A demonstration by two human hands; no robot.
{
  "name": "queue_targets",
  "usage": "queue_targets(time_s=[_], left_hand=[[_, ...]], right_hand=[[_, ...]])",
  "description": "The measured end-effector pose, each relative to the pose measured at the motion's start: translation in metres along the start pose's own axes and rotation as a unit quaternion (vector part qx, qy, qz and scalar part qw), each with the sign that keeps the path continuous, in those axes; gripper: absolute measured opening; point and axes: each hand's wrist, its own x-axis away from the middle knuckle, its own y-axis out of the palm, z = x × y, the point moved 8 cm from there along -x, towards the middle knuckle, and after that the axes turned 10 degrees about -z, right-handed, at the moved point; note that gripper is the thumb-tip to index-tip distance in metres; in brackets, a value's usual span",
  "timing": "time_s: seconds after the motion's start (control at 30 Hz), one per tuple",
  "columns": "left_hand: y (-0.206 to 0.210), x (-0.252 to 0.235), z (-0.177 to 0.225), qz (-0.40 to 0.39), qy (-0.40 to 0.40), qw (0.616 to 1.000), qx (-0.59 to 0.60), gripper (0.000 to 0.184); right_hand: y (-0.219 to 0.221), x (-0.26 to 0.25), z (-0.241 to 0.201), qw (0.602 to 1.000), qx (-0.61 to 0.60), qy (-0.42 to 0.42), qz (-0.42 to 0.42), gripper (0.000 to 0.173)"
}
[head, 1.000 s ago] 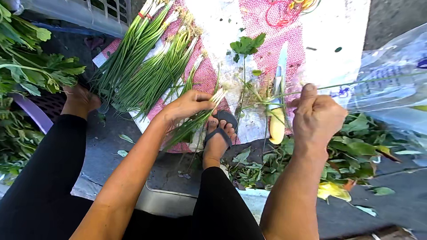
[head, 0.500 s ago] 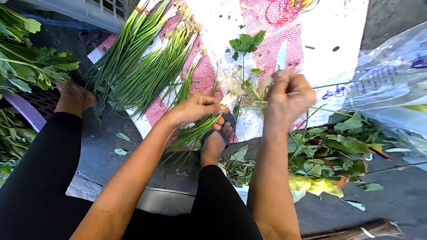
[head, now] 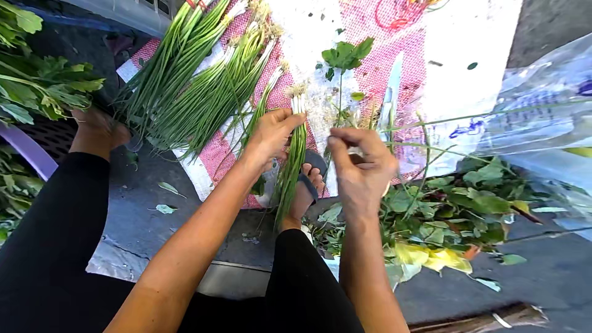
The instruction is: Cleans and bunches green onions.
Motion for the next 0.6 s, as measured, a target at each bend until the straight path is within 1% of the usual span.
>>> queue_targets(time_s=[0.07,0.13,0.3,0.37,0.43,0.5,0.53,0.6], left_hand=[[0.002,0.001,0.002,0.002,0.008,1.0,-0.006,0.023],[0.002,0.003,0.003,0.001,0.009,1.0,-0.006,0.023],[-0.001,0.002,0.001,-0.013,0.002,1.0,-0.027,0.024],[-0.001,0.002,0.0,-0.015,0.002,0.999,-0.05,0.028],[0.001,0.003,0.002,-0.034,0.008,0.997,-0.069,0.03],[0.005,0.005,0.005,-0.091,0.035,0.992,-0.084,0.028],[0.008,0.006,0.006,-0.122,0.053,0.987,-0.094,0.035],[0.011,0.005,0.006,-0.163,0.082,0.975,-0.126,0.058]], right_hand=[[0.019,-0.004,-0.015,0.999,-0.017,-0.039,-0.007,0.02],[0.029,-0.005,-0.015,0.999,0.003,-0.044,-0.012,0.022],[0.03,-0.007,-0.011,0.998,0.048,-0.037,0.003,0.016],[0.033,-0.008,-0.013,0.995,0.082,-0.045,-0.017,0.017],[0.036,-0.01,-0.009,0.994,0.088,-0.025,-0.055,0.021],[0.035,-0.01,0.002,0.994,0.048,0.033,-0.094,0.024],[0.035,-0.01,0.008,0.992,0.015,0.065,-0.111,0.024],[0.035,-0.007,0.018,0.984,-0.052,0.111,-0.13,0.024]])
